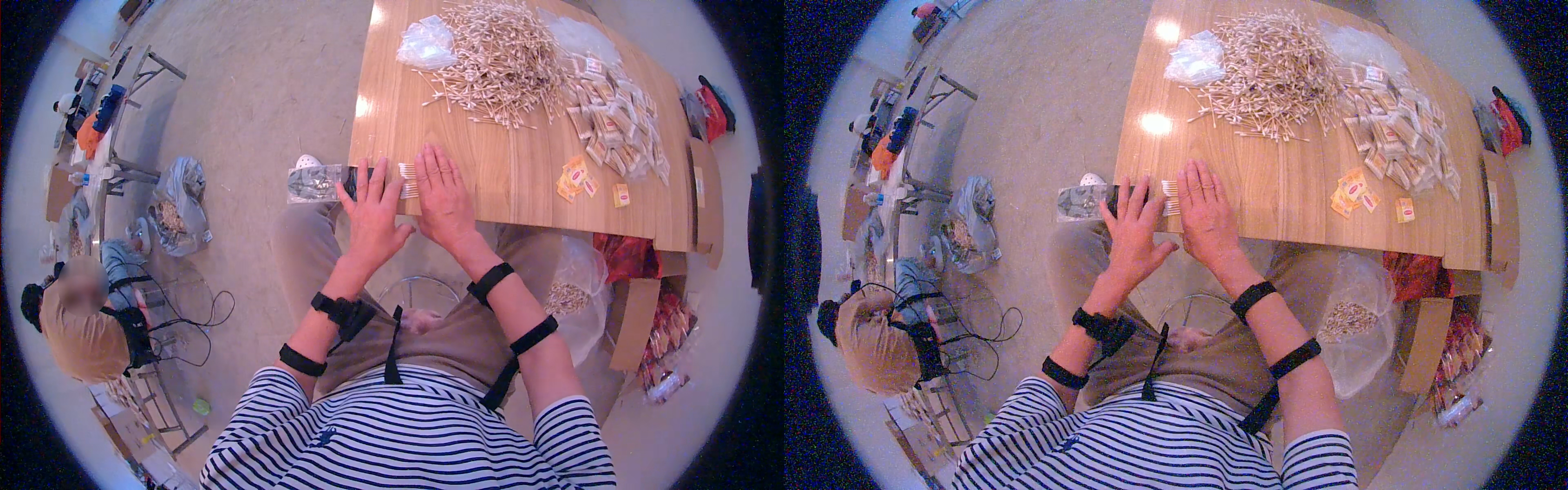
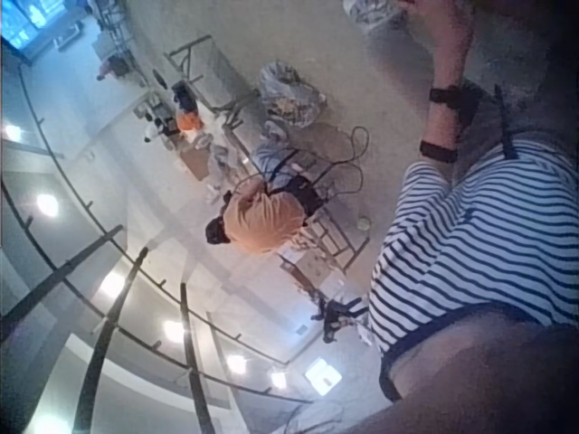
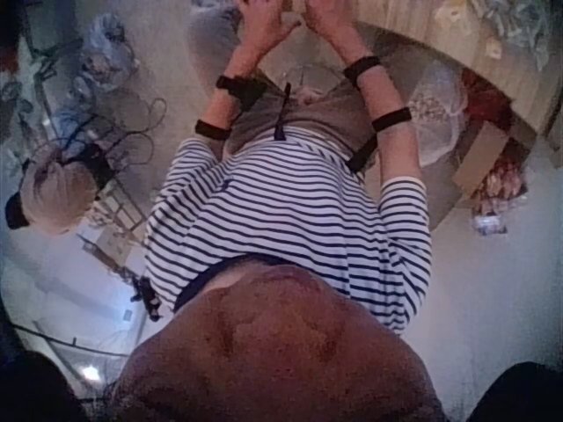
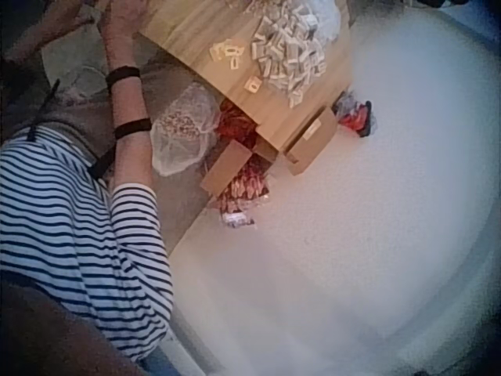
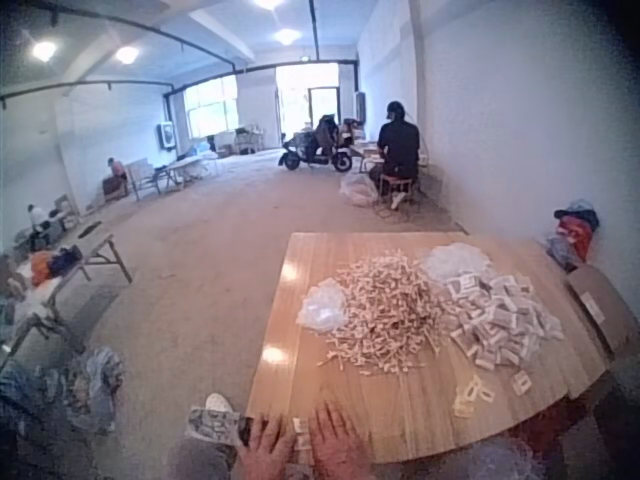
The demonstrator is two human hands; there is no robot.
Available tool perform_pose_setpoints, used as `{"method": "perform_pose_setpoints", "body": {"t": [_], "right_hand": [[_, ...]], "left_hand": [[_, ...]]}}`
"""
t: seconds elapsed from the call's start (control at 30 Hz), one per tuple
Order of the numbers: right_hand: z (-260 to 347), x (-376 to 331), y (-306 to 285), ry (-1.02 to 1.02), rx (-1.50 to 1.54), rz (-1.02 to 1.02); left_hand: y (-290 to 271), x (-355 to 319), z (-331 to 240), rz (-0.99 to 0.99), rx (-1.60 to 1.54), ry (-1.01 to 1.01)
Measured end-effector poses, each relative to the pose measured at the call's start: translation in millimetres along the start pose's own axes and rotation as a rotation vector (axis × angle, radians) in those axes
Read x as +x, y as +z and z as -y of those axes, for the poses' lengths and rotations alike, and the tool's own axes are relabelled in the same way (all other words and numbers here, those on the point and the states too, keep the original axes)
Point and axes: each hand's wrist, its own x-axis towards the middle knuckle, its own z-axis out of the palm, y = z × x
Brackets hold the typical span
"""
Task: Picking up bundles of cotton swabs and placing them into small plastic bags.
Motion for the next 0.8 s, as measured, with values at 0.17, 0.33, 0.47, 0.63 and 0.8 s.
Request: {"method": "perform_pose_setpoints", "body": {"t": [0.17,0.33,0.47,0.63,0.8], "right_hand": [[0.3,0.0,-0.8,0.000,-0.021,0.010],[0.7,-0.8,0.3,-0.009,-0.028,-0.017],[1.2,-0.6,-2.2,-0.011,0.001,-0.020],[-1.7,-0.9,3.6,-0.009,-0.030,-0.029],[0.7,0.0,1.3,-0.002,-0.012,-0.019]], "left_hand": [[1.2,4.1,1.6,-0.009,0.025,0.011],[2.2,4.7,0.6,0.008,0.022,-0.004],[2.8,2.8,2.0,0.009,0.011,0.009],[2.6,3.2,0.4,0.001,0.006,0.003],[3.7,9.3,5.7,-0.037,0.015,0.010]]}}
